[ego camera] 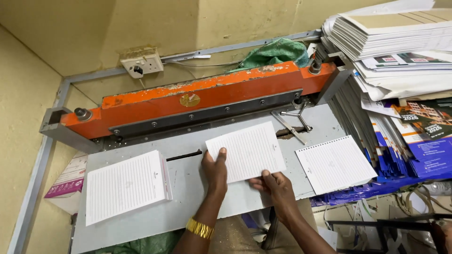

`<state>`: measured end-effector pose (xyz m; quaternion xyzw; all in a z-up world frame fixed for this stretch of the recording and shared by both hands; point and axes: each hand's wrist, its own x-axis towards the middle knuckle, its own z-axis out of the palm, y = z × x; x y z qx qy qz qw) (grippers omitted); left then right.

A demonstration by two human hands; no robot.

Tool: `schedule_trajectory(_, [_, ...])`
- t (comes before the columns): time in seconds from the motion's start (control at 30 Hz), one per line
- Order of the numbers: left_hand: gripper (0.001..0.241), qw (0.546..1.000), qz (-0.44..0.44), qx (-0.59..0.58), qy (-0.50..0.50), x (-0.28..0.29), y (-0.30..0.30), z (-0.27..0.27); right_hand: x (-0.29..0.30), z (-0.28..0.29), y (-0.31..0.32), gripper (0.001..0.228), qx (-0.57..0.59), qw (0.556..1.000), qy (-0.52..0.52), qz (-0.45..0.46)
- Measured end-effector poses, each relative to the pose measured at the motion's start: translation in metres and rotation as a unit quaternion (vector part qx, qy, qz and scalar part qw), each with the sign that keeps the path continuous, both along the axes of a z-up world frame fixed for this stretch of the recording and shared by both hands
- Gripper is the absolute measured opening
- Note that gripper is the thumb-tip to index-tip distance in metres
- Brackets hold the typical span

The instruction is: Aligning and stacking small bundles of paper sheets on a workbench near a paper cutting machine.

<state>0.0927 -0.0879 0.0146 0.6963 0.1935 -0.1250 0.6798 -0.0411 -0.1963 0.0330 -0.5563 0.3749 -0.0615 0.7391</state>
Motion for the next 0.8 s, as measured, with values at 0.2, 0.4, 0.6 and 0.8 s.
schedule_trajectory(0.2, [0.065, 0.983, -0.178, 0.012, 0.052, 0.032, -0.009, 0.066, 0.063, -0.021, -0.03, 0.028, 0.017, 0.999, -0.023, -0.038])
schedule_trajectory(0.4, [0.048, 0.968, -0.239, 0.004, 0.077, 0.05, 0.01, 0.0, 0.095, -0.041, -0.047, 0.025, 0.077, 0.994, -0.017, -0.077])
schedule_trajectory(0.6, [0.056, 0.985, -0.171, 0.012, 0.021, 0.028, -0.001, 0.021, 0.102, -0.032, -0.049, 0.029, 0.074, 0.995, -0.007, -0.073])
schedule_trajectory(0.8, [0.052, 0.987, -0.156, -0.003, 0.043, 0.039, -0.007, 0.029, 0.114, -0.03, -0.055, 0.032, 0.09, 0.993, -0.023, -0.071])
